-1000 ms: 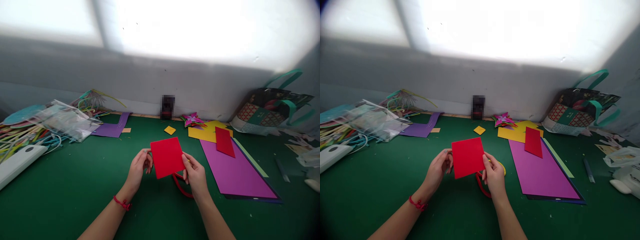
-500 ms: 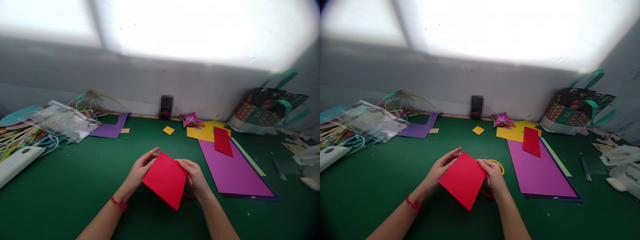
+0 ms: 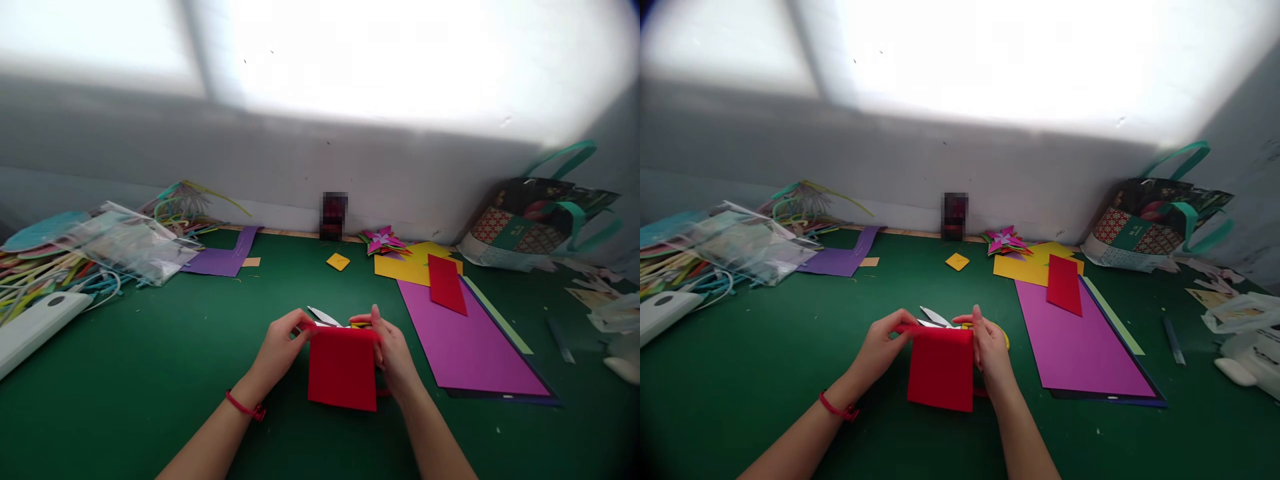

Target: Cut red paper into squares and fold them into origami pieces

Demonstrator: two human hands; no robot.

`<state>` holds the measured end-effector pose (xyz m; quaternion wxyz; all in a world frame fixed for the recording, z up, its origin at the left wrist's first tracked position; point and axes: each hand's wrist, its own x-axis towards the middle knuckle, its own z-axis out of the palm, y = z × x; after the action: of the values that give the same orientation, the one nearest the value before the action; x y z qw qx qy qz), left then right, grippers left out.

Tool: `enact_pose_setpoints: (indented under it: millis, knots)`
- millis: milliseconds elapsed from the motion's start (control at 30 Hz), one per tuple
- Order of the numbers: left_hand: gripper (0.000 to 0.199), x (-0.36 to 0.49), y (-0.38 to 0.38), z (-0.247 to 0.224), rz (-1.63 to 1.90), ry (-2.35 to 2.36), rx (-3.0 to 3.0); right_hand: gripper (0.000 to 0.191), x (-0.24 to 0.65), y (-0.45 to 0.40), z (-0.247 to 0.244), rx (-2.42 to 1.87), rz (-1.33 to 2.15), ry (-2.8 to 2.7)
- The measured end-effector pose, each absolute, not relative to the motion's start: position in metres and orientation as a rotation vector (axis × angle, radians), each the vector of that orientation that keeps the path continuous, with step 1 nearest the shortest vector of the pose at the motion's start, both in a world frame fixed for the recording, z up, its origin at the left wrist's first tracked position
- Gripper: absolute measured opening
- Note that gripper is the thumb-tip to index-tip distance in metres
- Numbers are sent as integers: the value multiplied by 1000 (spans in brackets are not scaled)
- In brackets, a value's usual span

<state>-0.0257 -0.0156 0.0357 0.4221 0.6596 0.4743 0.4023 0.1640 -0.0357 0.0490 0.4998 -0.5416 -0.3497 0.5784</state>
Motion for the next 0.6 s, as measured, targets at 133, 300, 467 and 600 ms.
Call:
enact_pose_setpoints:
  millis: [133, 300, 467, 600]
  knots:
    - [20, -25, -16, 35, 1064, 1158, 1567, 39, 164, -37, 50, -1301, 1441, -886]
    - [27, -23, -16, 41, 999, 1073, 1364, 27, 164, -35, 47, -1192, 1483, -959]
    - [32, -24, -18, 47, 895, 985, 1231, 30, 165, -36, 52, -1218, 1596, -879]
    - [29, -27, -20, 45, 772, 925, 1151, 33, 162, -37, 56, -1286, 1610, -844]
